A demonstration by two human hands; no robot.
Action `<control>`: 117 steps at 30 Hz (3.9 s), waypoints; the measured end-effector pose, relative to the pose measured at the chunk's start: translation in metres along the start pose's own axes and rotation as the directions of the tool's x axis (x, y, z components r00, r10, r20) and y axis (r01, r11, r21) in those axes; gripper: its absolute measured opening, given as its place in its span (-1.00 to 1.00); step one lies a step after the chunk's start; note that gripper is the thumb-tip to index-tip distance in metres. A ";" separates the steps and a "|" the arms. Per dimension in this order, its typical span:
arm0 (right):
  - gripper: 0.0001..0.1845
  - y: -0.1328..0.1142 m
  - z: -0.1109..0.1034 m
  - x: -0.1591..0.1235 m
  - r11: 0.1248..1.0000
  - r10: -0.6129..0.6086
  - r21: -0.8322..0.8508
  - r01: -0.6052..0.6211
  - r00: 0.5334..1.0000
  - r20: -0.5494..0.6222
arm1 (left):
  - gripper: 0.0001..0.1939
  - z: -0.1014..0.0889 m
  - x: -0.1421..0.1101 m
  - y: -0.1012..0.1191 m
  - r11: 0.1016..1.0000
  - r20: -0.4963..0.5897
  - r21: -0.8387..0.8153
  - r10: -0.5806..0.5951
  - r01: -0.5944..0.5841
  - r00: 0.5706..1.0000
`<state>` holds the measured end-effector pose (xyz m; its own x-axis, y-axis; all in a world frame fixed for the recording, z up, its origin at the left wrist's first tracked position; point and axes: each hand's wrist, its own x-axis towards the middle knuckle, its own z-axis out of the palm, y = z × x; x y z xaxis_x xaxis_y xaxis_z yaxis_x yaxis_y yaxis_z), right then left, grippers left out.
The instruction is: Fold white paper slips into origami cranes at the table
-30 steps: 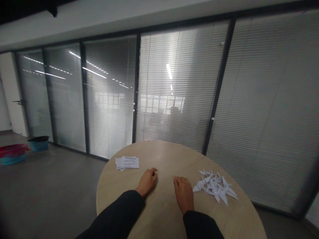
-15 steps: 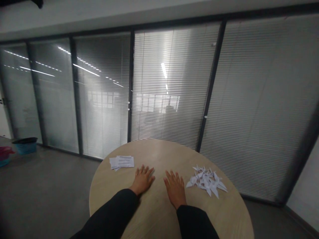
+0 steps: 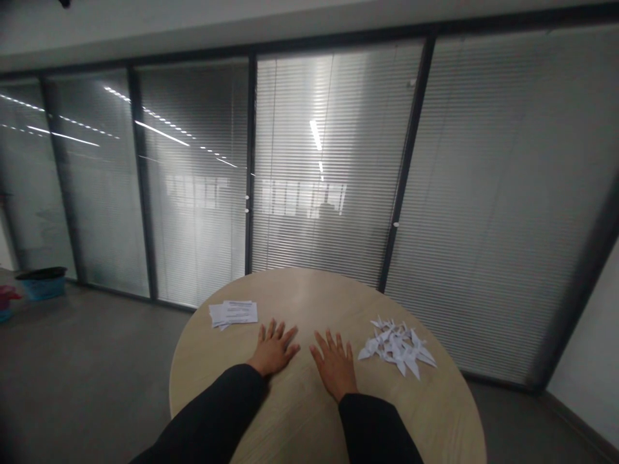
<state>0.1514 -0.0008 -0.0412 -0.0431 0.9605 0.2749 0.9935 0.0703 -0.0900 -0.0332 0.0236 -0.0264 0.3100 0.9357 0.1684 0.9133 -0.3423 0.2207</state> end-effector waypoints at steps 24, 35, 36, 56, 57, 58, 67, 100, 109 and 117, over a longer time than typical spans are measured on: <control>-0.40 -0.002 -0.004 -0.003 1.000 0.023 0.015 -0.026 0.988 0.156 | -0.31 -0.002 0.000 0.001 0.999 0.124 0.003 -0.035 0.035 0.992; -0.41 -0.003 -0.007 -0.004 1.000 0.019 0.004 -0.020 0.989 0.146 | -0.31 -0.007 -0.001 0.000 1.000 0.143 -0.016 -0.024 0.027 0.989; -0.40 -0.003 -0.006 -0.004 1.000 0.018 0.004 -0.018 0.989 0.145 | -0.32 -0.007 -0.001 0.000 1.000 0.145 -0.013 -0.025 0.027 0.989; -0.41 -0.002 -0.006 -0.003 0.999 0.025 0.020 -0.028 0.988 0.153 | -0.31 -0.005 0.000 -0.001 0.999 0.138 -0.027 -0.022 0.026 0.990; -0.41 -0.002 -0.006 -0.003 0.999 0.025 0.022 -0.028 0.987 0.157 | -0.31 -0.005 0.000 -0.001 0.999 0.138 -0.027 -0.022 0.026 0.990; -0.41 -0.002 -0.006 -0.003 0.999 0.023 0.021 -0.027 0.987 0.159 | -0.31 -0.005 0.000 -0.001 0.999 0.137 -0.026 -0.021 0.025 0.990; -0.41 -0.003 -0.007 -0.003 1.000 0.028 0.006 -0.029 0.984 0.176 | -0.29 -0.002 0.002 -0.002 1.000 0.132 0.004 -0.015 0.014 0.991; -0.41 -0.003 -0.007 -0.002 0.999 0.035 0.006 -0.036 0.985 0.168 | -0.29 -0.006 0.000 0.000 1.000 0.156 -0.007 -0.025 0.027 0.987; -0.41 -0.003 -0.008 -0.002 0.999 0.039 0.008 -0.041 0.982 0.186 | -0.29 -0.007 0.000 -0.001 1.000 0.154 -0.002 -0.018 0.018 0.988; -0.41 -0.003 -0.007 -0.002 0.999 0.036 0.007 -0.038 0.983 0.177 | -0.29 -0.011 -0.001 0.001 1.000 0.178 0.022 -0.025 0.021 0.984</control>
<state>0.1491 -0.0053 -0.0344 -0.0249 0.9949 0.0973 0.9936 0.0354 -0.1072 -0.0352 0.0210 -0.0161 0.3295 0.9441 -0.0111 0.9252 -0.3206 0.2029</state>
